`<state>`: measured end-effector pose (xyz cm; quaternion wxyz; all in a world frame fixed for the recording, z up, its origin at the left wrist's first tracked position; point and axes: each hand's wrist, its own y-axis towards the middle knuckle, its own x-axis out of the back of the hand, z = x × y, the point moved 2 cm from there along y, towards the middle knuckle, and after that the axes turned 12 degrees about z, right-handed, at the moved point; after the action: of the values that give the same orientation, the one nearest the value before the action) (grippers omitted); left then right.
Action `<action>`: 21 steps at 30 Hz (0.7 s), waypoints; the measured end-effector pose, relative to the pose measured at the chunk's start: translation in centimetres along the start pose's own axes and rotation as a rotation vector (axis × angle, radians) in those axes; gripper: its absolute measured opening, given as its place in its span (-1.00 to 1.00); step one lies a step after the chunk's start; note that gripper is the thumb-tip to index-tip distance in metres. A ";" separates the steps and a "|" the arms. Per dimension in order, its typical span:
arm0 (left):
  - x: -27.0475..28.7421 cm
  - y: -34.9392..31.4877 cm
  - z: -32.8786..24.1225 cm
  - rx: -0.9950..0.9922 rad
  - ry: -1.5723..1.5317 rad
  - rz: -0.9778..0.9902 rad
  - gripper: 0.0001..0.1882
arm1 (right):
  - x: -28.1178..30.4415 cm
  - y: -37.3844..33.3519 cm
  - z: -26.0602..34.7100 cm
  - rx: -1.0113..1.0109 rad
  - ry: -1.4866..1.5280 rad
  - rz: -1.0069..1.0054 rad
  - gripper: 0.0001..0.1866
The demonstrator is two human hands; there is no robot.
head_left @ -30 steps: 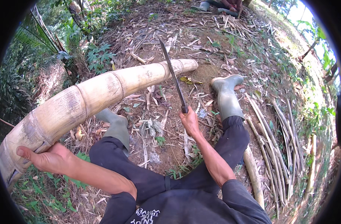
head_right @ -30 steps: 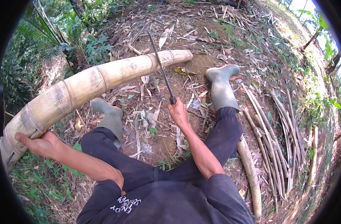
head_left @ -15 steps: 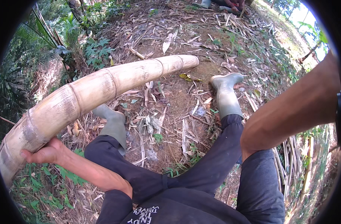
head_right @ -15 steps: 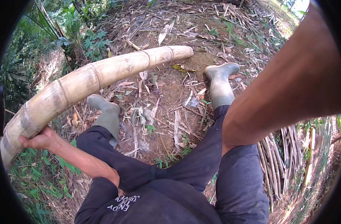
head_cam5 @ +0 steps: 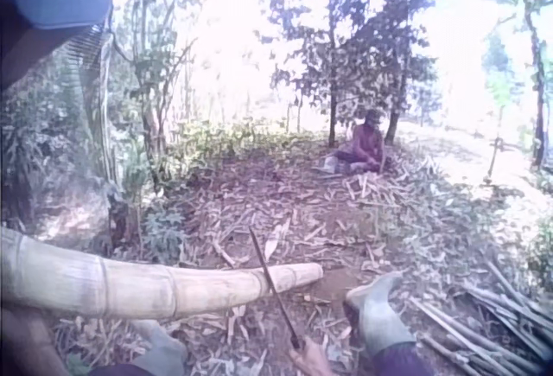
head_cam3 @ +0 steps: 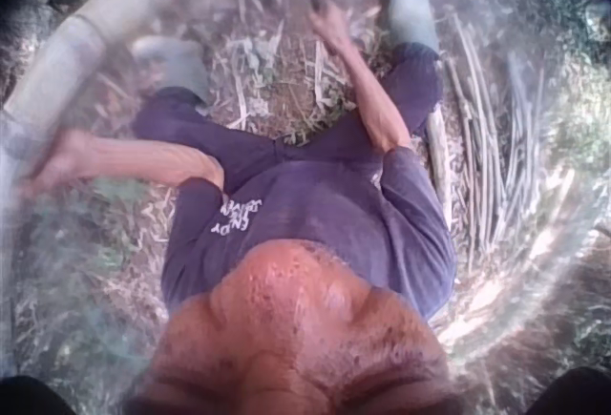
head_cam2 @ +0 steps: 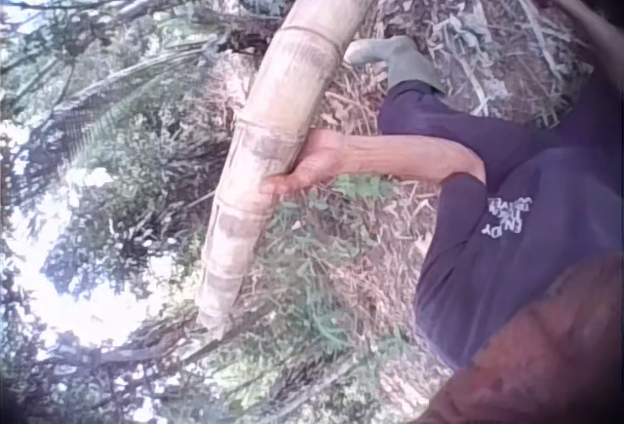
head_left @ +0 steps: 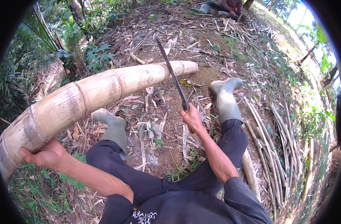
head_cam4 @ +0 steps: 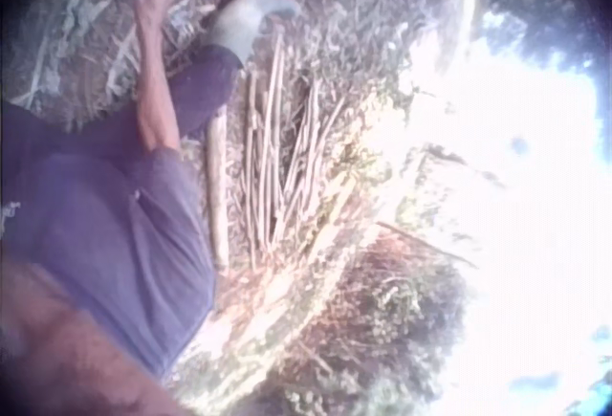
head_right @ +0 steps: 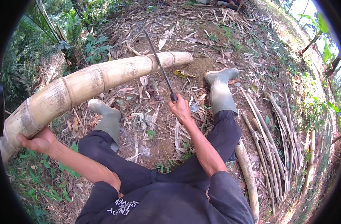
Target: The person sits on the ground in a wooded area and uses a machete to chop a long bamboo pole into smaller sections. They position the bamboo between their legs, strike it repeatedly with the machete to sever the stalk, and then separate the cut pieces.
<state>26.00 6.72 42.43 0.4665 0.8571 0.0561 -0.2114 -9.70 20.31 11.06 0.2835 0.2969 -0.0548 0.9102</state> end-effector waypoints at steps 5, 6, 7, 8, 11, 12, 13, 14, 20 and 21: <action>-1.6 -1.3 -0.5 0.080 0.118 -0.092 -0.19 | -1.2 -0.4 0.6 -0.112 0.042 -0.074 -0.61; -1.4 -1.1 0.0 0.071 0.087 -0.084 -0.16 | -0.9 -0.1 0.4 -0.130 0.053 -0.049 -0.62; -1.0 -1.0 0.6 0.066 0.061 -0.078 -0.14 | -0.3 0.3 0.7 -0.143 0.073 -0.005 -0.62; -0.4 -0.9 1.5 0.065 0.020 -0.073 -0.11 | 0.7 0.2 0.8 -0.163 0.096 0.046 -0.63; 2.2 0.0 2.8 0.047 -0.035 -0.047 -0.02 | 4.5 -1.6 7.0 -0.264 0.235 0.415 -0.64; 2.7 0.2 2.8 0.042 -0.039 -0.020 0.00 | 6.7 -2.7 10.5 -0.225 0.202 0.328 -0.66; 2.8 0.2 2.9 0.039 -0.054 0.008 0.02 | 9.2 -3.9 14.0 -0.186 0.166 0.232 -0.68; 2.7 0.1 3.0 0.039 -0.066 0.013 0.02 | 11.2 -4.6 16.7 -0.143 0.131 0.138 -0.69; 2.1 -0.3 3.3 0.044 -0.061 0.018 0.02 | 23.2 -4.5 27.8 1.142 0.511 -0.502 -0.74; 2.6 -0.2 3.4 0.037 -0.037 0.022 0.02 | 23.4 -4.2 27.9 1.212 0.531 -0.509 -0.73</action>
<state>27.23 3.81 39.62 0.4540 0.8619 0.0341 -0.2232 -8.68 27.68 47.01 0.2759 0.1741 0.6034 0.7276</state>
